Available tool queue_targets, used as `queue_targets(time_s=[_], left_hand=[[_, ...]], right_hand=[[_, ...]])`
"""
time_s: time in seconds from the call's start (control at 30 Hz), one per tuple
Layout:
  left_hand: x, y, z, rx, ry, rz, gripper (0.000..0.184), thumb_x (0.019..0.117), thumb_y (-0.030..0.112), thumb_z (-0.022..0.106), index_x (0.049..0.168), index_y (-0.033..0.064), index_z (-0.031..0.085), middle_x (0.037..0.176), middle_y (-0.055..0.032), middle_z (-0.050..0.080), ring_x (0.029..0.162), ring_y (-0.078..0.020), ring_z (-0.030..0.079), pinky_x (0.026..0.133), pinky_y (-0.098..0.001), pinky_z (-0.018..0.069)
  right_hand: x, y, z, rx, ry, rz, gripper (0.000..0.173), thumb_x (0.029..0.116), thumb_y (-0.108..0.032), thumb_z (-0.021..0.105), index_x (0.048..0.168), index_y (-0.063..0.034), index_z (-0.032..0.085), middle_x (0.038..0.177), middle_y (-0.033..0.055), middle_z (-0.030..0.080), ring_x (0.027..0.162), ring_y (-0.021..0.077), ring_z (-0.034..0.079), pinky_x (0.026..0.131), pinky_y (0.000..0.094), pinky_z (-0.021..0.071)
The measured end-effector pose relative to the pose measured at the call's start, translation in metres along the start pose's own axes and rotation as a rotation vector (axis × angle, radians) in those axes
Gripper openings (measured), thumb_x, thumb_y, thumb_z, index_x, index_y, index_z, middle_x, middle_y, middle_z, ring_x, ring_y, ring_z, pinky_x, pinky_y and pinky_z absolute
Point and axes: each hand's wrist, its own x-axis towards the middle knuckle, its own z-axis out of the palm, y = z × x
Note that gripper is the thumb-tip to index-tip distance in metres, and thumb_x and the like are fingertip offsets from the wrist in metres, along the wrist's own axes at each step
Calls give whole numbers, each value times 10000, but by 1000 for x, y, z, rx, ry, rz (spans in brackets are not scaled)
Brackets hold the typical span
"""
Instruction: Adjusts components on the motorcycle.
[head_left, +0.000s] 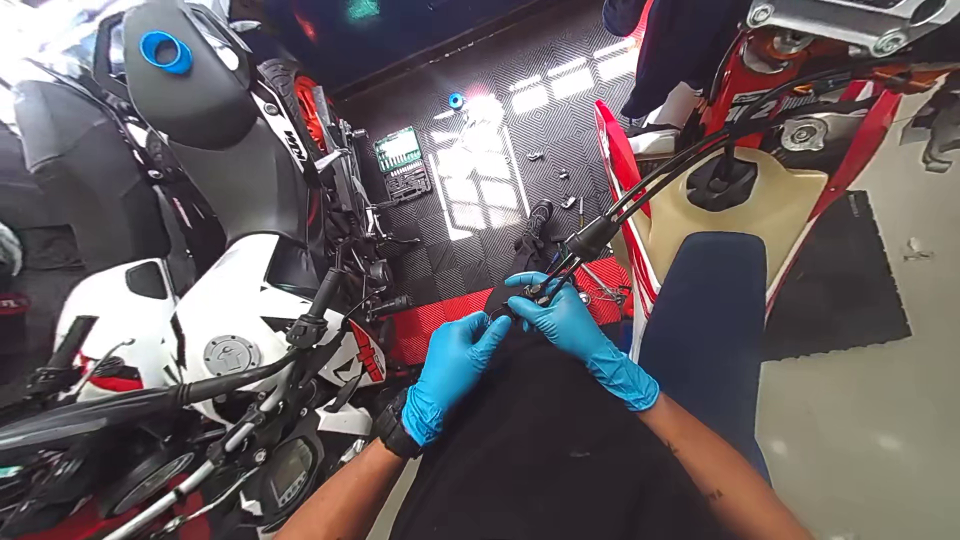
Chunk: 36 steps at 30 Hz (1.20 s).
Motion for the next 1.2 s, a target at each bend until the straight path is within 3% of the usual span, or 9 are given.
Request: queue_targets(time_s=[0.17,0.37,0.57,0.67,0.8,0.87,0.97,1.1,1.2], left_hand=[[-3,3,-4,-18,94,147,456,1061,351,467,658,176,592,551,82,495,496,-58,480,487,-288,391],[-18,0,-18,-254,-10,187,463,1056,273,484,621,148,580,527,66,487,454,-55,431,450,-251,349],[-22,4,-21,-370,-6,231,456,1051,210,483,608,134,561,525,68,464,452,-28,401,442,-211,324],[-21,3,-21,-439,-12,205,441,1063,216,499,644,118,589,540,59,498,469,-30,444,459,-198,367],[-22,0,-13,-468,-77,73,381,1025,368,571,750,133,687,602,70,611,519,-21,534,505,-199,450],[-20,0,-3,-460,-127,19,391,1047,374,527,860,104,740,644,58,650,542,-44,567,537,-226,493],[-14,6,10,-521,-127,5,460,1108,278,388,908,45,730,621,34,636,499,-46,537,500,-211,471],[-11,8,12,-660,-86,54,461,1097,197,382,720,84,623,528,62,483,438,-19,412,437,-177,357],[-15,7,9,-697,-87,119,463,1082,182,415,649,122,569,509,84,412,426,-3,352,420,-169,300]], right_hand=[[1,2,-4,-3,6,-4,237,928,-78,705,1158,-20,704,729,21,692,537,80,605,516,224,531],[4,-5,3,55,-14,-4,211,919,-45,710,1126,-7,703,750,35,700,549,85,611,521,227,535],[6,-9,8,73,-14,-52,99,916,-23,702,1011,3,710,750,43,694,545,88,607,508,222,529],[7,-11,5,67,-36,-58,102,918,-25,704,1017,-1,710,748,40,696,553,87,619,517,226,542],[10,-8,5,44,3,-59,107,921,-40,710,1022,-4,705,753,45,699,558,95,626,522,229,545],[12,-6,6,40,18,-59,112,918,-43,714,1022,-6,701,759,43,700,559,97,627,522,230,546],[12,-5,8,28,34,-49,115,915,-49,715,1023,-13,698,754,30,699,553,87,624,516,223,541],[12,-1,11,8,81,-80,101,913,-52,710,1007,-16,698,742,27,695,533,83,611,490,221,527],[14,3,15,-3,144,-127,82,907,-40,696,986,-19,691,733,18,682,517,74,595,467,215,513]])
